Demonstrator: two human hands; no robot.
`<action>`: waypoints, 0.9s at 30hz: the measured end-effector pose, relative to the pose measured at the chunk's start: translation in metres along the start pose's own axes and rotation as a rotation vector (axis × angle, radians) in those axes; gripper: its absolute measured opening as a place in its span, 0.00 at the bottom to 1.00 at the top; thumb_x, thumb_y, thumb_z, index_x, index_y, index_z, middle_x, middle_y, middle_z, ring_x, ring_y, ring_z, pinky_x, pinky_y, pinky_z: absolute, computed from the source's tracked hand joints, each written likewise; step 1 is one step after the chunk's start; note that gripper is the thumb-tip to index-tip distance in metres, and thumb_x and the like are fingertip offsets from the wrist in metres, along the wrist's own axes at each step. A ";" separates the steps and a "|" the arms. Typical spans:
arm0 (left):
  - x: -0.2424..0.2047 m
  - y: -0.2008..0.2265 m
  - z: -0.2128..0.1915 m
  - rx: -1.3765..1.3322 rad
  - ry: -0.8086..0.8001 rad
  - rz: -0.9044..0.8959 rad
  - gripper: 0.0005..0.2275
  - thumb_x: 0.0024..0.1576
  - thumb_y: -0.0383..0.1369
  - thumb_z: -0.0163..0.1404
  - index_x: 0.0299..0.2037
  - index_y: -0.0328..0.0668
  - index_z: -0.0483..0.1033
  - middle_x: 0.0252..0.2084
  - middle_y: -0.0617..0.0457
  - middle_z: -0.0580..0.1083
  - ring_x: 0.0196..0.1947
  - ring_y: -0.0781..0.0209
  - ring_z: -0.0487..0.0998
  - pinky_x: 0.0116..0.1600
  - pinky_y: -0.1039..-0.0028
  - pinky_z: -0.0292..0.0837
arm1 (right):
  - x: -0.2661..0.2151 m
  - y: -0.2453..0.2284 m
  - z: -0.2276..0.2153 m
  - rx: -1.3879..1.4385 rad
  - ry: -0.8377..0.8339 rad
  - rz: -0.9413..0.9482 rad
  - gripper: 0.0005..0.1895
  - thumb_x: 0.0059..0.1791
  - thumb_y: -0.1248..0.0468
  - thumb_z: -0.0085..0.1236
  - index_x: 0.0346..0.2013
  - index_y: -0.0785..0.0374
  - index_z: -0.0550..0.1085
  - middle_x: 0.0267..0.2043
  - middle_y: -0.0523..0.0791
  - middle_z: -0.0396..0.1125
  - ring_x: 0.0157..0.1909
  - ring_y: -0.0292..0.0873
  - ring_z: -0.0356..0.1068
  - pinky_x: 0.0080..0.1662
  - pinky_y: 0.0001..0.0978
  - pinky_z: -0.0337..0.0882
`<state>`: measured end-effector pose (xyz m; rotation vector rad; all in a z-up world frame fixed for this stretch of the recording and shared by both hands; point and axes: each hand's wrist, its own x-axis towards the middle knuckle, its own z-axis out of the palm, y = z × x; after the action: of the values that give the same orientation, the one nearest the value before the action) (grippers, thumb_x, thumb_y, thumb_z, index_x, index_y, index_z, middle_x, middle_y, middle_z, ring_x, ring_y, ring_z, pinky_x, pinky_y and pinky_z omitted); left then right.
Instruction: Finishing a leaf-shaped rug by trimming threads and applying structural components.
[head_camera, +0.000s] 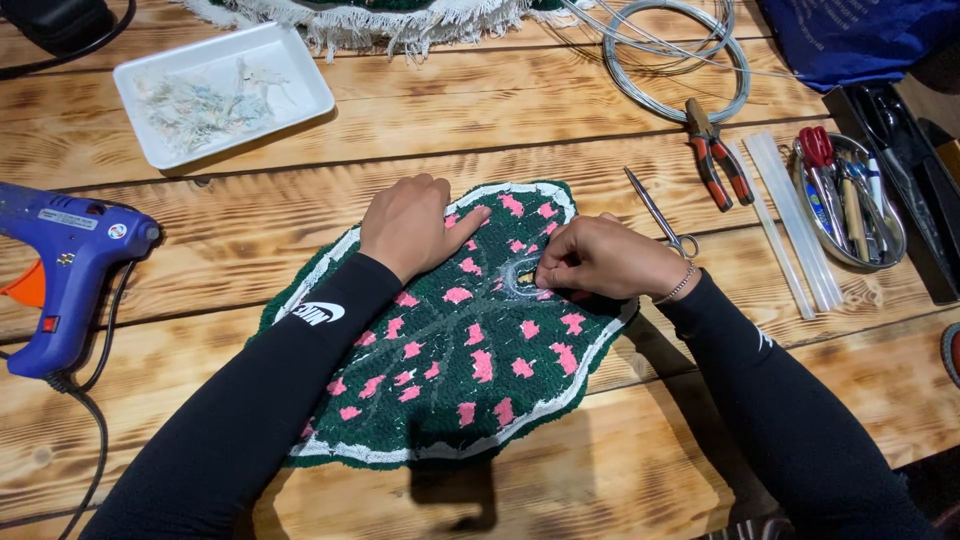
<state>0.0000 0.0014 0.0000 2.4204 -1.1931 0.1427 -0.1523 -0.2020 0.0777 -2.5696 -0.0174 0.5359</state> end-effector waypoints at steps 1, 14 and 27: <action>-0.001 0.000 0.000 0.001 -0.001 -0.002 0.28 0.56 0.57 0.53 0.29 0.33 0.79 0.29 0.40 0.77 0.33 0.42 0.79 0.38 0.54 0.74 | 0.002 0.004 0.003 0.001 -0.001 -0.002 0.12 0.48 0.54 0.62 0.32 0.59 0.82 0.29 0.42 0.77 0.28 0.36 0.75 0.36 0.31 0.73; 0.000 0.000 0.002 -0.015 0.027 0.016 0.27 0.57 0.57 0.53 0.28 0.34 0.79 0.29 0.40 0.77 0.33 0.41 0.79 0.38 0.54 0.73 | -0.005 0.019 -0.007 0.089 0.155 -0.150 0.09 0.48 0.58 0.62 0.36 0.61 0.81 0.32 0.43 0.73 0.35 0.41 0.73 0.39 0.34 0.72; -0.002 -0.002 0.002 -0.026 0.020 0.025 0.27 0.57 0.57 0.53 0.28 0.34 0.78 0.29 0.41 0.76 0.33 0.42 0.79 0.38 0.54 0.73 | -0.007 0.032 -0.009 0.093 0.335 -0.113 0.13 0.53 0.57 0.58 0.33 0.65 0.76 0.30 0.45 0.68 0.33 0.40 0.67 0.37 0.33 0.67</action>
<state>0.0002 0.0026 -0.0031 2.3769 -1.2087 0.1575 -0.1588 -0.2347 0.0719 -2.5162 -0.0205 0.0588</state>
